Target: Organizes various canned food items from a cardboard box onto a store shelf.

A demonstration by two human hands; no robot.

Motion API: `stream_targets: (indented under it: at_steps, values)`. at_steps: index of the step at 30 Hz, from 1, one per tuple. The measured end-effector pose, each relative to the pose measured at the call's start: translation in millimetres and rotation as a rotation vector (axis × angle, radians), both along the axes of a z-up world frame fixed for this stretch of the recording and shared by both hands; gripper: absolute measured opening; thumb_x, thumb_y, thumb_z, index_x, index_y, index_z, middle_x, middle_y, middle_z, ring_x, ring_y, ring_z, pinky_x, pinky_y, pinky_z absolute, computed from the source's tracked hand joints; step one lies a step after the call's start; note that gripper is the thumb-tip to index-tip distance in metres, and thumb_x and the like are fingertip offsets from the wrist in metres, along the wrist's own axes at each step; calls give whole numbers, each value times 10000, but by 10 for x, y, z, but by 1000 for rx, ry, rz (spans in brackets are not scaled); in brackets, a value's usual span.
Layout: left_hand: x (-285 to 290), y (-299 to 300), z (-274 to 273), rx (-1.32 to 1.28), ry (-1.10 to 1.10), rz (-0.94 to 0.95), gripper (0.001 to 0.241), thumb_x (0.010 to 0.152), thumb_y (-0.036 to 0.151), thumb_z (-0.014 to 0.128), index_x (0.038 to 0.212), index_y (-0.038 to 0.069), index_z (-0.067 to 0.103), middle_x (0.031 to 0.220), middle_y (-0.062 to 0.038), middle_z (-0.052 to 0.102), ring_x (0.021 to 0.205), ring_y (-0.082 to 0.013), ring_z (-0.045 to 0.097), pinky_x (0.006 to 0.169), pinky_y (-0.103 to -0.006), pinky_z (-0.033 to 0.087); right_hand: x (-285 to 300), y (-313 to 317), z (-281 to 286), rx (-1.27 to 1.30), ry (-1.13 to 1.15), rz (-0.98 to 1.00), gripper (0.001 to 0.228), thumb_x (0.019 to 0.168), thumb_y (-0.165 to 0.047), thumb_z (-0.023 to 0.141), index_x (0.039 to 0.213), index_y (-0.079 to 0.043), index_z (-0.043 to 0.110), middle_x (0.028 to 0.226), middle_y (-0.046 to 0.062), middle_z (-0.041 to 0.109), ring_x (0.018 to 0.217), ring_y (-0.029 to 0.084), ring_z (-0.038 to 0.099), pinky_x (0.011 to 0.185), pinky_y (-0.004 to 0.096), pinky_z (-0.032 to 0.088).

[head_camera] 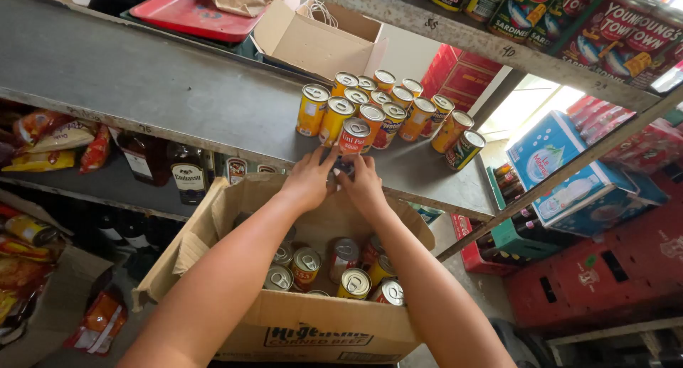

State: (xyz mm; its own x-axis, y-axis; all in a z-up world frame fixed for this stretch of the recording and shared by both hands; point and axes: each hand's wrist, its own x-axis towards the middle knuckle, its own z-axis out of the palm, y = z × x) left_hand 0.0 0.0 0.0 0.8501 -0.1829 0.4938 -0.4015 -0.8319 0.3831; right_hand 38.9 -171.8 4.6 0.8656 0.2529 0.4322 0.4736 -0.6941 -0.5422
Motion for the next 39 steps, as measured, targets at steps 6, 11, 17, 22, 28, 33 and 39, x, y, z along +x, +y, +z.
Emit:
stream_targets:
  at_steps: [6, 11, 17, 22, 28, 33, 39]
  values:
    - [39, -24, -45, 85, -5, -8, 955, 817, 290, 797, 1606, 157, 277, 1506, -247, 397, 1269, -436, 479, 1061, -506, 420, 70, -20, -39, -92, 15, 13, 592, 848, -300, 753, 1387, -165, 546, 1344, 121, 523, 1232, 366, 553, 952, 548, 410]
    - [-11, -2, 17, 20, -77, -10, 713, 802, 233, 759, 1440, 82, 480, 1445, -238, 470, 1278, -432, 483, 1052, -512, 431, -27, -70, -2, -126, -52, 53, 596, 837, -255, 760, 1385, -134, 557, 1338, 159, 546, 1241, 392, 526, 987, 529, 414]
    - [-340, 94, 500, 44, -64, 22, 294, 834, 153, 670, 1116, 68, 667, 1227, -184, 647, 1160, -383, 602, 982, -506, 491, -431, -130, 387, 19, -140, 121, 420, 846, -118, 720, 1250, -64, 619, 1222, 184, 598, 1115, 388, 607, 951, 443, 510]
    - [-427, 108, 548, 54, 284, -11, 225, 868, 134, 609, 1038, 108, 754, 1063, -170, 742, 1023, -379, 691, 890, -505, 551, -576, -91, 435, 78, 31, 155, 267, 871, -66, 645, 1136, -34, 642, 1076, 171, 653, 923, 340, 695, 835, 410, 567]
    - [-78, 71, -250, 419, 714, -135, 262, 843, 144, 664, 1069, 73, 776, 1156, -179, 744, 1060, -357, 719, 886, -472, 580, -612, -42, 176, -235, 101, 369, 219, 932, -111, 646, 1133, -31, 678, 1067, 216, 729, 1028, 396, 675, 867, 441, 539]
    - [-142, 12, -342, 557, 989, -333, 583, 788, 461, 800, 1171, 22, 763, 1163, -161, 772, 1072, -318, 734, 925, -434, 564, -533, -63, -173, -745, 544, 489, 442, 918, -363, 696, 1240, -65, 643, 1143, 193, 716, 1080, 376, 672, 907, 458, 524]
    - [-392, -161, -171, 802, 1092, -376, 629, 773, 477, 824, 1284, 126, 717, 1287, -103, 711, 1129, -304, 690, 946, -441, 553, -771, 7, -47, -922, 778, 580, 675, 759, -520, 769, 1317, -171, 621, 1189, 95, 742, 1143, 301, 687, 973, 435, 519]
